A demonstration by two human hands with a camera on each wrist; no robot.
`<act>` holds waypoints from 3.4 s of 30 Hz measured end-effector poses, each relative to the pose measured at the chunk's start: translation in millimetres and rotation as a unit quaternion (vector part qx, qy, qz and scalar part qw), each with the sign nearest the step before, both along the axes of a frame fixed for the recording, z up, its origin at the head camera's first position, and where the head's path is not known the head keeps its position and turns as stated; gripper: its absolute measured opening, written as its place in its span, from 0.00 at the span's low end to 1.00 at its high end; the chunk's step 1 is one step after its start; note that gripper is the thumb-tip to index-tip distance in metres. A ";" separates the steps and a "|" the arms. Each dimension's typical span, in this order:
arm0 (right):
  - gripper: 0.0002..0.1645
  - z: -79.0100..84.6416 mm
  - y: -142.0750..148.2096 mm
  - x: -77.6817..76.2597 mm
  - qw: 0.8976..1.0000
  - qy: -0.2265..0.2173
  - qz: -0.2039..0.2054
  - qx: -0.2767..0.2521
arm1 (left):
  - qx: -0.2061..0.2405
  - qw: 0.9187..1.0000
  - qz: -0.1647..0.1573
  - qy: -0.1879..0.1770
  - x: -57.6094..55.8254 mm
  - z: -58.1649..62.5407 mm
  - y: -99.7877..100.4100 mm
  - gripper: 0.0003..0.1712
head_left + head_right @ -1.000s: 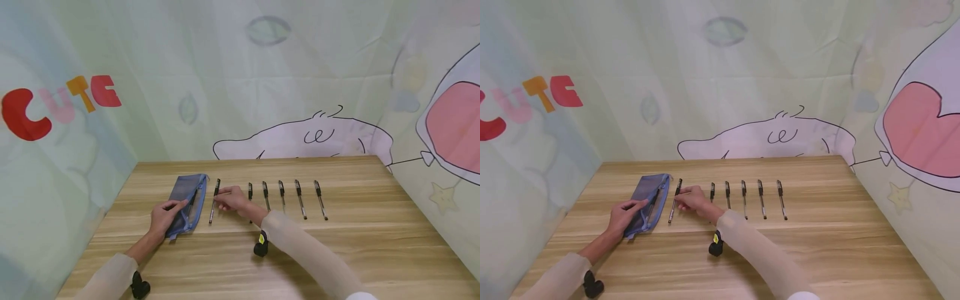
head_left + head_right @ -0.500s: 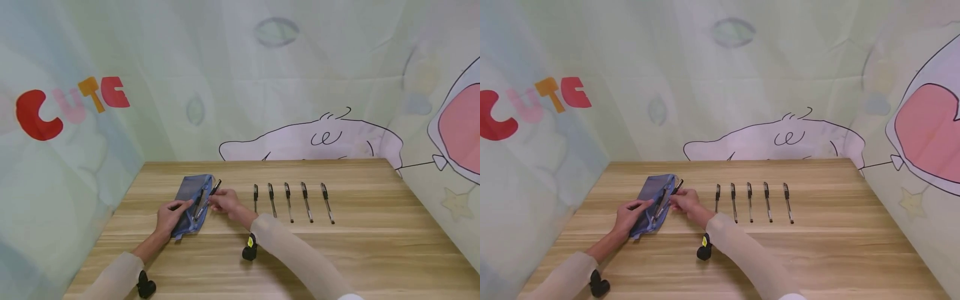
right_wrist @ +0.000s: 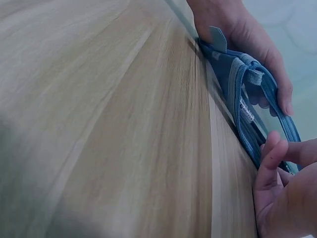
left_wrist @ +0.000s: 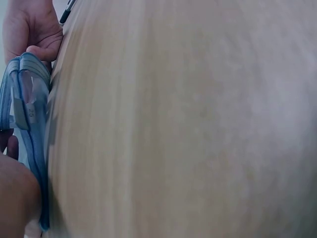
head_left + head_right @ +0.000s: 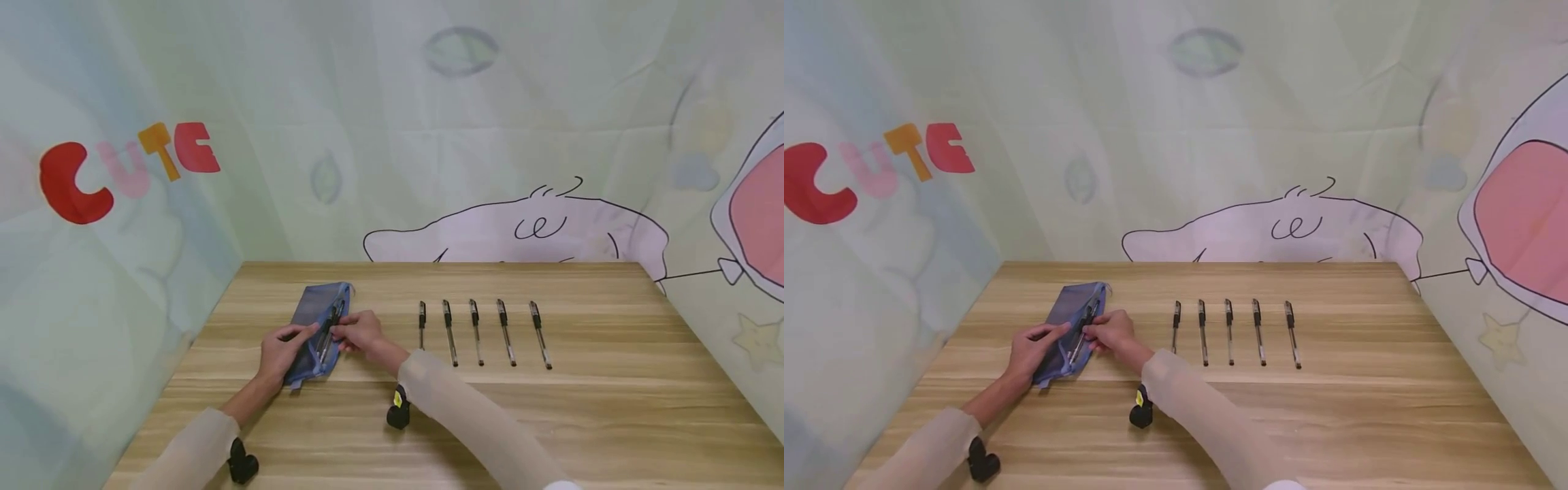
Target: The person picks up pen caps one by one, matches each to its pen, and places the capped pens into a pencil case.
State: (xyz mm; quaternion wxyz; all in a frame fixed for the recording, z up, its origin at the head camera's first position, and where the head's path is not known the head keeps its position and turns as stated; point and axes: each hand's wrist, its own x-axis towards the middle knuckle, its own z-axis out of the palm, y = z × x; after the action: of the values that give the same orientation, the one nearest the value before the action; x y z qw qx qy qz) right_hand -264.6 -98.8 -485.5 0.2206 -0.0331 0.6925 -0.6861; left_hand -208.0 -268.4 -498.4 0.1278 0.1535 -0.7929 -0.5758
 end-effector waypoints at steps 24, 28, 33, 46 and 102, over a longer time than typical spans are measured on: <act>0.19 12.7 23.9 6.8 0.993 0.082 0.077 0.039 | 0.004 1.000 -0.006 -0.003 -1.2 -1.4 -1.5 0.20; 0.18 21.0 51.2 2.2 0.989 0.087 0.099 0.070 | 0.009 1.000 -0.007 -0.004 -2.3 -1.0 -1.8 0.19; 0.17 27.6 87.5 -5.4 0.987 0.085 0.091 0.106 | 0.010 1.000 -0.012 -0.001 -2.4 0.2 -1.7 0.20; 0.16 28.0 154.6 -32.1 0.989 0.070 -0.003 0.131 | 0.008 1.000 -0.019 -0.010 -4.6 -4.6 -2.9 0.19; 0.19 19.6 146.2 -28.3 0.981 0.107 0.013 0.160 | -0.017 1.000 -0.012 0.004 -2.5 -4.9 -3.6 0.19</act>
State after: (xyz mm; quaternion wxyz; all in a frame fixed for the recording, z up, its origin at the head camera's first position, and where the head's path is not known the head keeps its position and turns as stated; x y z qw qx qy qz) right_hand -292.9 47.4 -465.9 0.1561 -0.0799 0.8122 -0.5564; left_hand -210.5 -272.0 -503.3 0.1265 0.1395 -0.8036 -0.5646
